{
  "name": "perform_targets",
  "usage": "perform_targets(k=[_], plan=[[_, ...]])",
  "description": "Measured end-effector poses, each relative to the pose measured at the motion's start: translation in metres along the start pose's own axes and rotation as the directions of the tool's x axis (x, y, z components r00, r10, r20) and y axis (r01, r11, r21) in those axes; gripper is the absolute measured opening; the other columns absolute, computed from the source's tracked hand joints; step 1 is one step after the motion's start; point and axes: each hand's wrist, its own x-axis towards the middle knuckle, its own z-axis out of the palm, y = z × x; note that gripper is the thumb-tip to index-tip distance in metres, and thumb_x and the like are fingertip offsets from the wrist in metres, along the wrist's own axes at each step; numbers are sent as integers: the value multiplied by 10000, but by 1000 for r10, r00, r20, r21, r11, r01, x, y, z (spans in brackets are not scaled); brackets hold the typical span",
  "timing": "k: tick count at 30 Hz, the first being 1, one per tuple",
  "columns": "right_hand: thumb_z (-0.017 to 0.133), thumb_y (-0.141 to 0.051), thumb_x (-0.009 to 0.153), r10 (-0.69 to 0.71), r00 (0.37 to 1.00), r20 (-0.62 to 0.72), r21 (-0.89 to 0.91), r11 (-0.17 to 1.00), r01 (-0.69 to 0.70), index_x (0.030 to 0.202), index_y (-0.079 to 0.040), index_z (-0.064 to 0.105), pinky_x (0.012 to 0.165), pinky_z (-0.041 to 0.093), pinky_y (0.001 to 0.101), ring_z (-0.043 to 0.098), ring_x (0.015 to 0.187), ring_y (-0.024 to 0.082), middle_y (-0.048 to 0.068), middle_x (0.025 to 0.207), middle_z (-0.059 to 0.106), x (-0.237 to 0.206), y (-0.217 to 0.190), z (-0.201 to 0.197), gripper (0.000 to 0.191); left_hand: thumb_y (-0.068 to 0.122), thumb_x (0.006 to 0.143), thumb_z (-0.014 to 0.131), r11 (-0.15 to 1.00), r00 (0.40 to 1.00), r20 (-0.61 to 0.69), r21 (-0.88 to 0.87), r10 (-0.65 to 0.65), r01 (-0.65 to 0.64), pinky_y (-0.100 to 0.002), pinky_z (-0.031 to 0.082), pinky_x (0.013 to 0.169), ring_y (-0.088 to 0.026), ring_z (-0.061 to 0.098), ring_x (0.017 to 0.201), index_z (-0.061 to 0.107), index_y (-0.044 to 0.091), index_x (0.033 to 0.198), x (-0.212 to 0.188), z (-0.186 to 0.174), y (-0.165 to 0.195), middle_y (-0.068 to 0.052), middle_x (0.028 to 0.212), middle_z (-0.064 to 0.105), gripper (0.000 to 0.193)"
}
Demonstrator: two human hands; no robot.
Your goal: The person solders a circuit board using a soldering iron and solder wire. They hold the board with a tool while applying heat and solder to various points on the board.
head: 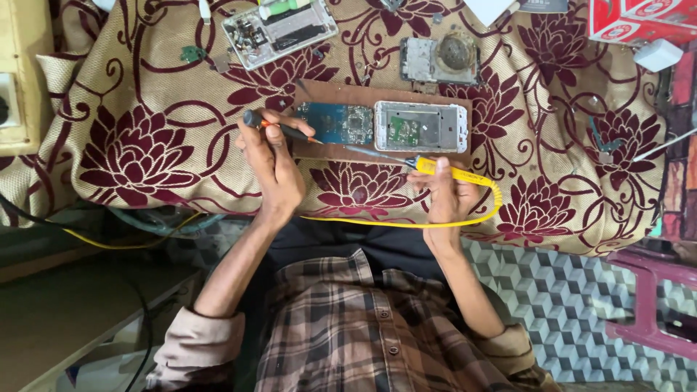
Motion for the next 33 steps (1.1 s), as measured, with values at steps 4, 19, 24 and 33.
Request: perform_targets(k=[4,19,24,33], plan=[[628,-261,1081,41,998,-41,85,996,-37,1012,10,651,668,527,311,739,766,219,153,867,734,1,-1,1,280,300,1200,361,947,999,-37,-320,-6,-6,-318,543,866,-183,684,905,383,71,1214,-3,4,-7,-120,1072,614,230],[607,-230,1090,-107,991,-75,-77,992,102,1027,37,656,675,561,290,730,750,191,155,843,737,-6,10,39,279,265,1211,345,976,997,-65,-215,-31,17,-379,513,1036,-225,713,1066,364,58,1237,-2,3,-10,-159,1228,555,210],[605,-245,1080,-102,993,-65,-103,990,95,1037,31,653,685,566,282,743,757,191,151,844,741,-4,10,40,284,268,1214,329,986,997,-70,-163,-34,22,-373,504,1026,-229,720,1054,367,54,1242,-2,2,-7,-161,1239,553,219],[613,-256,1089,-94,994,-52,-72,993,90,1050,28,640,676,561,292,758,780,220,172,847,741,-2,11,36,289,282,1204,324,985,994,-92,-166,-59,43,-385,558,999,-231,727,1051,362,59,1229,-2,4,-8,-155,1228,528,228]])
